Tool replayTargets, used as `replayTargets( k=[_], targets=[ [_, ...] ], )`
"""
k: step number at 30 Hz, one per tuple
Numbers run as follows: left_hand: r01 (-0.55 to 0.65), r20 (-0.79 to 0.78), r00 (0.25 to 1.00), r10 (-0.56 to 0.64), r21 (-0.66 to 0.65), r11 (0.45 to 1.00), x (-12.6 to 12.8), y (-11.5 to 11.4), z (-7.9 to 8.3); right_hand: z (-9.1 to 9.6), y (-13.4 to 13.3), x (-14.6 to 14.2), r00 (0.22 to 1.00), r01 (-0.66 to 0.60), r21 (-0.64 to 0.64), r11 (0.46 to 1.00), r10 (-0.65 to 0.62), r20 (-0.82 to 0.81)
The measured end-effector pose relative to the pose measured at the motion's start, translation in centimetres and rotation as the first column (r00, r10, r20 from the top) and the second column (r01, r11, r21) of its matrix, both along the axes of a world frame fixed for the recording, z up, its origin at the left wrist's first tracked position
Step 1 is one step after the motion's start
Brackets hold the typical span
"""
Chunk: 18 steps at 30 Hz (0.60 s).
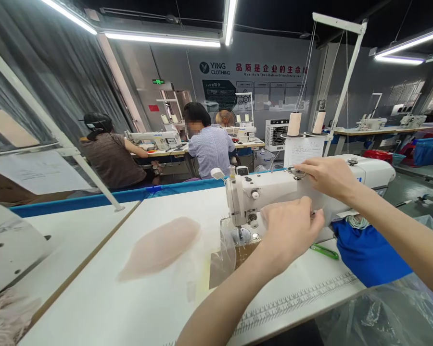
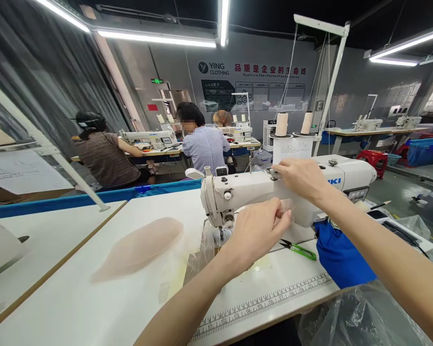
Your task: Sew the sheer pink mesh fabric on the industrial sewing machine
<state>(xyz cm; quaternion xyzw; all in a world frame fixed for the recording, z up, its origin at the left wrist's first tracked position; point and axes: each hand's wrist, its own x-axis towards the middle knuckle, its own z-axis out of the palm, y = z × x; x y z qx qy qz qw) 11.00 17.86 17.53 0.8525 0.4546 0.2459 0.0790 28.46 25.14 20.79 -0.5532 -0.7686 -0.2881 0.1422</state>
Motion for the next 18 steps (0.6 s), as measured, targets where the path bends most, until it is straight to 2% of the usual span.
replayTargets(
  k=[5,8,10,12,13,15,17,18],
  targets=[
    [0.057,0.053,0.997,-0.057,0.01,0.998,-0.1,0.4,0.2,-0.4,-0.7,-0.4,0.999,0.039,-0.038,0.998,-0.04,-0.015],
    [0.06,0.085,0.994,-0.062,0.03,0.998,-0.4,0.6,0.0,0.0,-1.6,-0.3,0.993,0.085,-0.016,0.996,-0.086,-0.084],
    [0.066,0.122,0.99,-0.073,0.065,0.996,-0.5,0.8,-0.2,0.7,-2.5,0.6,0.963,0.198,0.046,0.979,-0.186,-0.194],
    [0.075,0.151,0.984,-0.091,0.105,0.992,-0.5,0.8,-0.5,1.3,-3.4,2.2,0.885,0.363,0.057,0.93,-0.324,-0.335],
    [0.079,0.157,0.983,-0.098,0.124,0.989,-0.4,0.7,-0.6,1.4,-3.8,3.2,0.82,0.439,-0.012,0.898,-0.406,-0.404],
    [0.098,0.141,0.983,-0.12,0.152,0.983,-0.1,0.5,-0.9,1.3,-4.2,5.2,0.725,0.45,-0.231,0.863,-0.503,-0.471],
    [0.135,0.097,0.983,-0.153,0.169,0.976,0.5,0.3,-1.3,0.5,-4.2,6.6,0.676,0.317,-0.397,0.861,-0.499,-0.542],
    [0.156,0.075,0.982,-0.171,0.176,0.972,0.8,0.2,-1.5,0.0,-4.0,7.1,0.658,0.241,-0.424,0.873,-0.468,-0.59]
  ],
)
